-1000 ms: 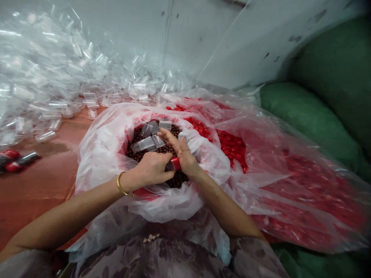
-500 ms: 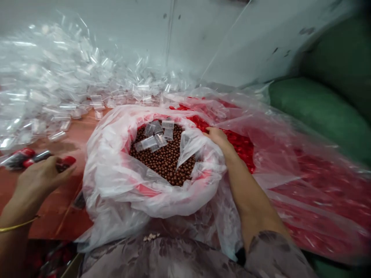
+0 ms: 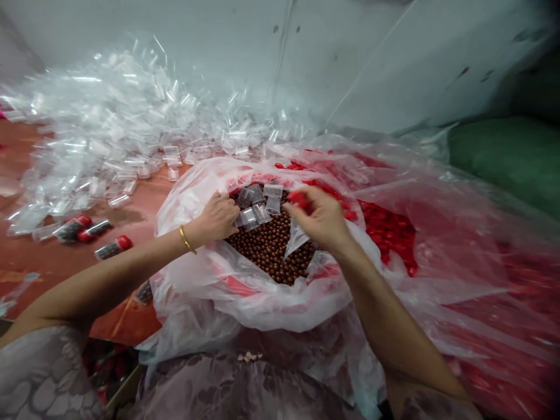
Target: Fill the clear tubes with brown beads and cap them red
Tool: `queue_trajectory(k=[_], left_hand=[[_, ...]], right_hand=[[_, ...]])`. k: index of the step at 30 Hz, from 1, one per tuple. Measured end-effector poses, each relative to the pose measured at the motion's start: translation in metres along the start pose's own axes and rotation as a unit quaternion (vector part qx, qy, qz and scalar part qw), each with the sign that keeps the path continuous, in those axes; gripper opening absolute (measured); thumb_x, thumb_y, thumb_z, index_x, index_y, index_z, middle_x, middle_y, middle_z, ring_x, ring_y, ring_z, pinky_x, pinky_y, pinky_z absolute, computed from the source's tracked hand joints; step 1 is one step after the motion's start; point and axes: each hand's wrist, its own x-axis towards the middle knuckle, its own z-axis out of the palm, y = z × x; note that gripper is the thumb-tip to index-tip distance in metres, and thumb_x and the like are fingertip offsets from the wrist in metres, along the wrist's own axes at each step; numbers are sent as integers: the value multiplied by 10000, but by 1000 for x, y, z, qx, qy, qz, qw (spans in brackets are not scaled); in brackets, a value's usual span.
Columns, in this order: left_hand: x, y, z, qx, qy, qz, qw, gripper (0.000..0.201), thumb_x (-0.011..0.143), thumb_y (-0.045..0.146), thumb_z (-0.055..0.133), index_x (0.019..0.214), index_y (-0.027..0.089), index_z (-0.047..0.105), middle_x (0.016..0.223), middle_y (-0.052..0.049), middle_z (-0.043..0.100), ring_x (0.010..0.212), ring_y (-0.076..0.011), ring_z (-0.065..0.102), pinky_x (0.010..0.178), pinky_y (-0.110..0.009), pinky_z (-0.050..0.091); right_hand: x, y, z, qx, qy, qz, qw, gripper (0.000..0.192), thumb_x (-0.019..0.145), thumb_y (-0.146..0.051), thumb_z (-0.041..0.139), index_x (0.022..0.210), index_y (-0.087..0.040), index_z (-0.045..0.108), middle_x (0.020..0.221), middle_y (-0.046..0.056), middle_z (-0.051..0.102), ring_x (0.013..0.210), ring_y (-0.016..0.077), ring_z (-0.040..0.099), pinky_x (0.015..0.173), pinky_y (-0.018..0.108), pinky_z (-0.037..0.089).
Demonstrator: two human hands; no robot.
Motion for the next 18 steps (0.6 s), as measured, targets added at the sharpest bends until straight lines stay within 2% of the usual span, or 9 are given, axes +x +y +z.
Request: queue_trajectory(k=[2,4,7,10,12,14,16,18], left_hand=[[3,-1,5,-4,4,-3,1000,269,785,333,622,890,86,618,840,-142,667,843,-268,607,777,-376,408],[0,-2,6,-26,16,-24,999,305,811,339,589,966,77,594,817,-127,666,790,-251,613,719,-345,405],[-7,-6,4,-106,32,-67,992,303,829,344,568,1017,107,569,787,-71,660,711,-197,599,624,-282,374],[-13,-11,-4,-246,11,-60,967,288,843,390,547,994,147,581,711,-2,618,621,-129,547,568,-230,345],[-17,-15,-12,-323,-36,-45,945,315,856,447,509,901,147,594,655,15,577,571,-105,502,540,-216,333],[-20,-16,-21,-356,-94,-34,929,349,863,472,474,816,145,587,647,14,563,564,-99,484,531,-211,336],[-21,-14,-28,-337,-136,-21,932,343,876,444,446,783,146,586,678,4,581,585,-103,495,544,-211,348],[-18,-6,-30,-264,-159,-6,951,323,898,375,403,789,147,606,710,-17,612,599,-115,515,565,-222,359]], right_hand=[[-1,-16,26,-29,-106,24,994,329,761,-404,659,1016,-197,645,798,34,680,658,162,584,605,267,414],[4,-21,48,-44,-168,48,984,302,772,-394,644,996,-192,657,787,30,675,672,164,580,616,266,396],[13,-15,67,33,-213,72,974,236,766,-410,635,765,-174,629,617,-18,566,572,121,497,557,244,346],[18,-6,65,168,-232,84,954,390,746,-540,610,609,-194,493,487,-73,383,445,75,356,463,229,267],[20,1,57,217,-220,78,948,457,720,-604,602,571,-204,439,465,-83,331,415,59,303,434,227,230],[25,9,47,229,-163,98,955,473,699,-620,612,561,-210,419,455,-83,327,403,56,291,418,229,220],[30,17,40,215,-93,141,962,442,714,-601,607,590,-216,429,451,-84,326,391,67,300,406,235,238],[33,22,40,179,-48,150,971,371,730,-550,622,671,-206,494,480,-79,365,411,83,342,419,239,284]])
